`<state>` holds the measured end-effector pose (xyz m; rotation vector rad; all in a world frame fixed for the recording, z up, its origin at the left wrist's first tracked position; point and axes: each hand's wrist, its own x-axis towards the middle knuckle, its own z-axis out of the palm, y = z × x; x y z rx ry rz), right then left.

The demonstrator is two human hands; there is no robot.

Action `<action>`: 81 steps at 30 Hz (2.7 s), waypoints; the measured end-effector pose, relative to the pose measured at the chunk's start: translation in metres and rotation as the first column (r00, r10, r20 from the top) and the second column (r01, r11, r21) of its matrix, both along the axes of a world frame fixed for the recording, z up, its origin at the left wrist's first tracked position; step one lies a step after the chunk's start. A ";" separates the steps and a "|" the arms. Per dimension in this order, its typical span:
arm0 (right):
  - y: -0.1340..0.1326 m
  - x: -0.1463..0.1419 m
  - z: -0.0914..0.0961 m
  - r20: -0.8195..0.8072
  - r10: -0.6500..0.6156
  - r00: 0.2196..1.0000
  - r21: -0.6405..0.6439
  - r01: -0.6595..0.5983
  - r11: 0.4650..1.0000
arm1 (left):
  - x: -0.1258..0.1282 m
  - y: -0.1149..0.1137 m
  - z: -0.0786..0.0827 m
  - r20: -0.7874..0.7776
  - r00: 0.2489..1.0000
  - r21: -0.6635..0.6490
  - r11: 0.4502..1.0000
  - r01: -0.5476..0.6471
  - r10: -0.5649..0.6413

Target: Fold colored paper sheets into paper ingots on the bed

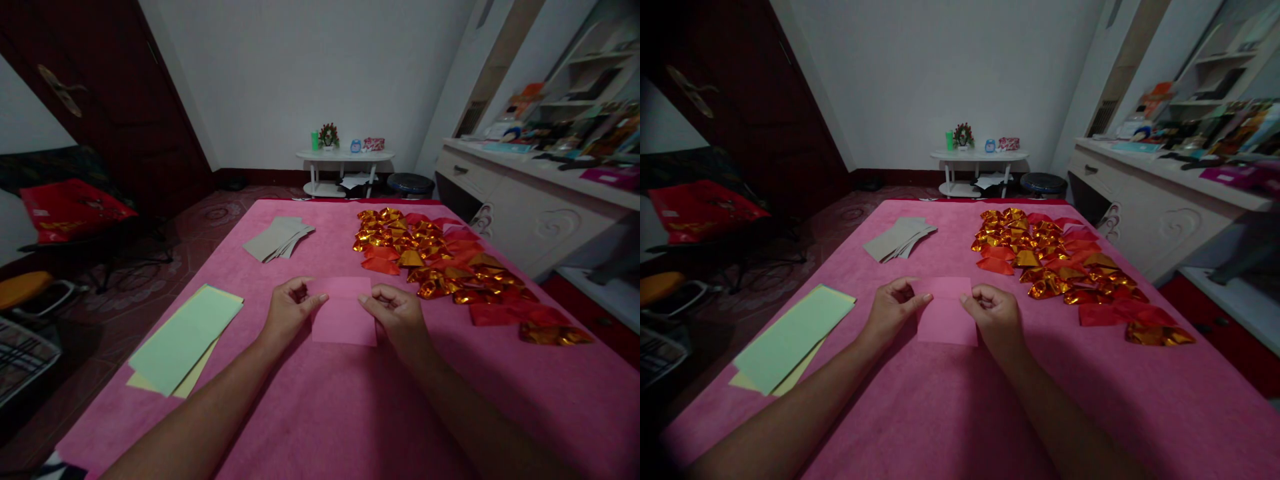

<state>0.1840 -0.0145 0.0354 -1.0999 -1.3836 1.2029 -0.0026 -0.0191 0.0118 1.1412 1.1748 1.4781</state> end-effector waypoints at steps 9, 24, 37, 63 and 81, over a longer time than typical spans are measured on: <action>-0.001 0.004 -0.001 0.080 -0.028 0.996 0.066 0.023 0.998 | 0.001 -0.001 0.001 0.218 0.975 -0.146 0.986 0.083 -0.049; 0.015 0.005 -0.015 0.000 -0.092 0.996 0.147 0.091 0.985 | -0.005 0.001 0.002 -0.125 0.988 0.081 0.991 0.103 -0.092; 0.020 0.013 -0.029 0.467 0.015 0.884 0.072 -0.055 0.996 | -0.010 0.003 -0.014 -0.483 0.874 -0.129 0.992 -0.013 -0.052; 0.028 0.015 -0.025 0.764 0.123 0.634 0.180 -0.392 0.902 | -0.013 0.008 -0.015 -0.855 0.517 0.191 0.911 0.366 -0.029; 0.032 0.035 -0.015 0.542 0.403 0.737 -0.077 -0.435 0.897 | -0.038 0.015 -0.006 -0.518 0.724 -0.196 0.887 0.418 -0.456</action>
